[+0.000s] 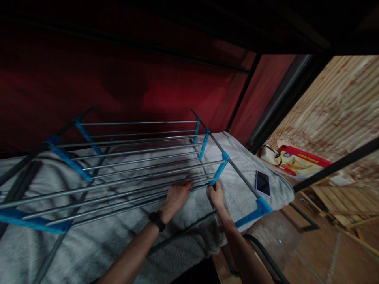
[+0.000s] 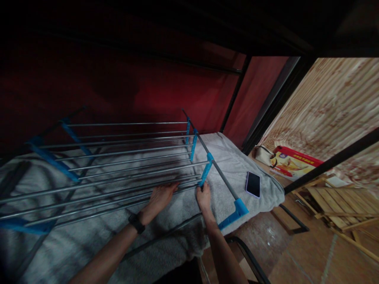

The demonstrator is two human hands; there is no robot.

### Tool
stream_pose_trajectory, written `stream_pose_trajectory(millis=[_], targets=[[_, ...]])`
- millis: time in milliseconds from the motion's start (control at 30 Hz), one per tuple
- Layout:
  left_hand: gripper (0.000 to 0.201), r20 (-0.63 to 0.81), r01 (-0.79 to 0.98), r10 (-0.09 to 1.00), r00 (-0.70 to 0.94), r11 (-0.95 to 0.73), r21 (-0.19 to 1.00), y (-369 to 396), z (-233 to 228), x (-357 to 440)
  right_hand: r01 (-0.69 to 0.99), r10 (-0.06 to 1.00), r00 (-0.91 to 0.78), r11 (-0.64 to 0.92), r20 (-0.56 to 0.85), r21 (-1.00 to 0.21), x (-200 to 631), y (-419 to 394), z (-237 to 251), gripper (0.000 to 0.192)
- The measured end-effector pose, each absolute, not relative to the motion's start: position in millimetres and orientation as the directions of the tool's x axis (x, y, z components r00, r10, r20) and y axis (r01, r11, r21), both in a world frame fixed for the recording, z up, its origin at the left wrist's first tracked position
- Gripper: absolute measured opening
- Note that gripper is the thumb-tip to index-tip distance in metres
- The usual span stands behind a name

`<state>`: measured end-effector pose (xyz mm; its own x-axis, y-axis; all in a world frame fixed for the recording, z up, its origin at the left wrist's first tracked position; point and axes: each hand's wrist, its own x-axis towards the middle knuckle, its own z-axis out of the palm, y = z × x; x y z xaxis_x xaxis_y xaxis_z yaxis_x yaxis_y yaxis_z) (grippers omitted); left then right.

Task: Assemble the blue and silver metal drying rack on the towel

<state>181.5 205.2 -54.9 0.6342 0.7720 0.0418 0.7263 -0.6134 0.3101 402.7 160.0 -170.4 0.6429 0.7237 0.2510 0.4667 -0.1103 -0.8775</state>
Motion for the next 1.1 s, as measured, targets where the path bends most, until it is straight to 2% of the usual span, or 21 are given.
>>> stream_pose_trajectory(millis=[500, 833, 1100], targets=[[0.039, 0.031, 0.732, 0.777, 0.629, -0.606, 0.311, 206.9, -50.6, 181.5, 0.46, 0.709, 0.664, -0.136, 0.238, -0.877, 397.5, 160.9, -176.3, 0.031], [0.035, 0.078, 0.702, 0.75, 0.657, -0.646, 0.299, 206.0, -50.2, 181.3, 0.474, 0.696, 0.675, -0.157, 0.243, -0.867, 393.6, 161.5, -178.3, 0.035], [0.047, 0.159, 0.707, 0.733, 0.661, -0.68, 0.196, 184.8, -54.5, 170.7, 0.467, 0.693, 0.682, -0.17, 0.232, -0.868, 393.4, 158.5, -178.8, 0.029]])
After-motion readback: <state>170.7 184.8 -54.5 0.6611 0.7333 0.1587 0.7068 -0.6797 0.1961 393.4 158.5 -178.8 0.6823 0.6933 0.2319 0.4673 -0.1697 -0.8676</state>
